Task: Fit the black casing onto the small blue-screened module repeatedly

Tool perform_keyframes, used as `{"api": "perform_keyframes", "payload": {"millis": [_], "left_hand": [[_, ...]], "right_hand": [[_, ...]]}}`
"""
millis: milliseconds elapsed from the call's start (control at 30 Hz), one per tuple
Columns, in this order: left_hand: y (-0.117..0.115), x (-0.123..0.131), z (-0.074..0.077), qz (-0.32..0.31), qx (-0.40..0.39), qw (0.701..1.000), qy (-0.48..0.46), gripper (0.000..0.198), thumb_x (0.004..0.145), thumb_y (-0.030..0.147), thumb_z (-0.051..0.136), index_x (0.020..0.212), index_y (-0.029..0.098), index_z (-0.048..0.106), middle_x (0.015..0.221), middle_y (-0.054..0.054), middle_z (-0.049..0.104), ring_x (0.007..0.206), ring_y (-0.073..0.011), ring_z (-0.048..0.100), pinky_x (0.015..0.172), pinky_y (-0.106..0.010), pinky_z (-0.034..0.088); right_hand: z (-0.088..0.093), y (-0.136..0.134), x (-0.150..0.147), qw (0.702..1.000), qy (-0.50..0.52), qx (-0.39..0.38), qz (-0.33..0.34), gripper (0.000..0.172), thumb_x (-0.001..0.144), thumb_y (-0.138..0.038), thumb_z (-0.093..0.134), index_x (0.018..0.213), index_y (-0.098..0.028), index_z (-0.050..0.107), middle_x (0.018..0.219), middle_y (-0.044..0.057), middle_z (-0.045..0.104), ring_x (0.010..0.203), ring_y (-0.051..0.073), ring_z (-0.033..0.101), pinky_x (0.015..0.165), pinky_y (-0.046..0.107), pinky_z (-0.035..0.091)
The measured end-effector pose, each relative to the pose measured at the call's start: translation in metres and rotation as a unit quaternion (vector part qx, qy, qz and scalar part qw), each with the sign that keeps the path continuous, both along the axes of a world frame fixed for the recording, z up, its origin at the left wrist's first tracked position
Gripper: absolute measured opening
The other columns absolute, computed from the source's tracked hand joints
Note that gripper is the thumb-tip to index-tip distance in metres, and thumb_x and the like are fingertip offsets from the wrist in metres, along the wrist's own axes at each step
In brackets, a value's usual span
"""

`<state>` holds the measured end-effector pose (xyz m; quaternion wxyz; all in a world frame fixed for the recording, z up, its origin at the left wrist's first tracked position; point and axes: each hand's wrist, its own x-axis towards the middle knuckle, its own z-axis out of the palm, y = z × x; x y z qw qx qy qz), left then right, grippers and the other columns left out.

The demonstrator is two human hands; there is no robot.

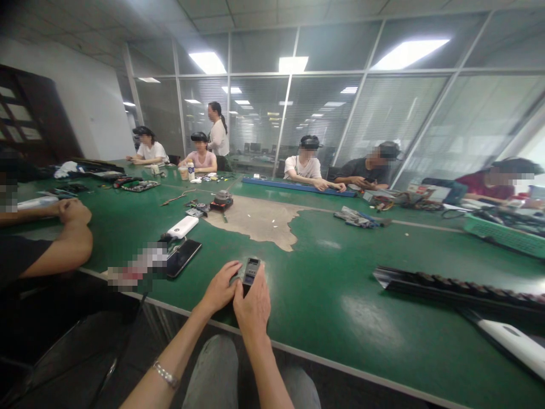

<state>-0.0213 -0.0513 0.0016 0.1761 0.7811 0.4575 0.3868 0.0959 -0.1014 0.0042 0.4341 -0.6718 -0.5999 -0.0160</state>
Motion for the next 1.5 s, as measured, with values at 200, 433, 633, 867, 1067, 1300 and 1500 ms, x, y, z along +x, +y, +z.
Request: {"api": "perform_keyframes", "payload": {"millis": [200,433,633,867,1067,1300,1500], "left_hand": [[0.0,0.0,0.001,0.001,0.006,1.0,-0.004,0.05,0.083,0.012,0.044,0.131,0.015,0.053,0.14,-0.011,0.049,0.13,-0.0212,0.045,0.112,-0.039,0.035],[0.001,0.001,0.0,0.0,0.009,1.0,-0.002,0.05,0.083,0.012,0.045,0.132,0.016,0.053,0.14,-0.011,0.049,0.13,-0.0212,0.045,0.112,-0.04,0.035],[0.001,0.002,0.001,0.001,0.015,1.0,0.002,0.046,0.085,0.016,0.046,0.131,0.016,0.053,0.139,-0.012,0.049,0.129,-0.022,0.046,0.111,-0.04,0.036],[0.001,0.002,0.0,-0.002,0.021,1.0,-0.002,0.046,0.085,0.015,0.048,0.131,0.016,0.053,0.138,-0.012,0.049,0.129,-0.0229,0.045,0.111,-0.043,0.036],[0.0,0.002,0.0,-0.001,0.016,1.0,-0.013,0.041,0.09,0.022,0.047,0.13,0.018,0.054,0.138,-0.012,0.05,0.128,-0.0234,0.047,0.109,-0.043,0.038],[0.001,0.003,-0.004,0.003,0.027,1.0,-0.014,0.044,0.087,0.019,0.049,0.13,0.019,0.054,0.137,-0.011,0.051,0.127,-0.0226,0.048,0.109,-0.042,0.038],[0.0,0.003,-0.003,0.007,0.021,1.0,-0.001,0.043,0.088,0.021,0.048,0.131,0.018,0.054,0.138,-0.011,0.049,0.128,-0.0224,0.047,0.11,-0.041,0.037]], "right_hand": [[-0.001,-0.004,0.001,1.0,0.027,-0.003,0.012,0.079,0.089,-0.054,0.043,0.147,-0.005,0.023,0.142,0.022,0.042,0.128,0.03,0.045,0.101,0.042,0.039],[0.019,-0.005,0.001,0.997,0.044,-0.057,-0.016,0.085,0.086,-0.05,0.05,0.149,-0.007,0.014,0.129,0.021,0.055,0.112,0.032,0.057,0.091,0.041,0.043],[0.018,-0.005,0.0,0.997,0.03,-0.06,-0.032,0.082,0.088,-0.044,0.047,0.15,-0.007,0.01,0.126,0.021,0.057,0.109,0.03,0.059,0.089,0.039,0.044],[0.009,-0.006,0.001,0.998,0.039,-0.044,-0.022,0.079,0.089,-0.045,0.047,0.149,-0.005,0.013,0.134,0.023,0.05,0.115,0.031,0.055,0.093,0.04,0.043],[0.03,-0.004,0.003,0.995,0.09,-0.04,-0.001,0.08,0.087,-0.045,0.049,0.149,-0.007,0.015,0.132,0.022,0.053,0.115,0.032,0.056,0.093,0.042,0.044],[0.058,-0.006,0.029,0.993,0.114,0.043,-0.007,0.08,0.085,-0.046,0.05,0.149,-0.012,0.016,0.133,0.016,0.054,0.121,0.029,0.053,0.097,0.041,0.042],[0.027,-0.011,0.064,0.993,0.101,-0.012,-0.058,0.081,0.084,-0.047,0.05,0.148,-0.008,0.019,0.132,0.02,0.054,0.114,0.032,0.058,0.094,0.042,0.044]]}}
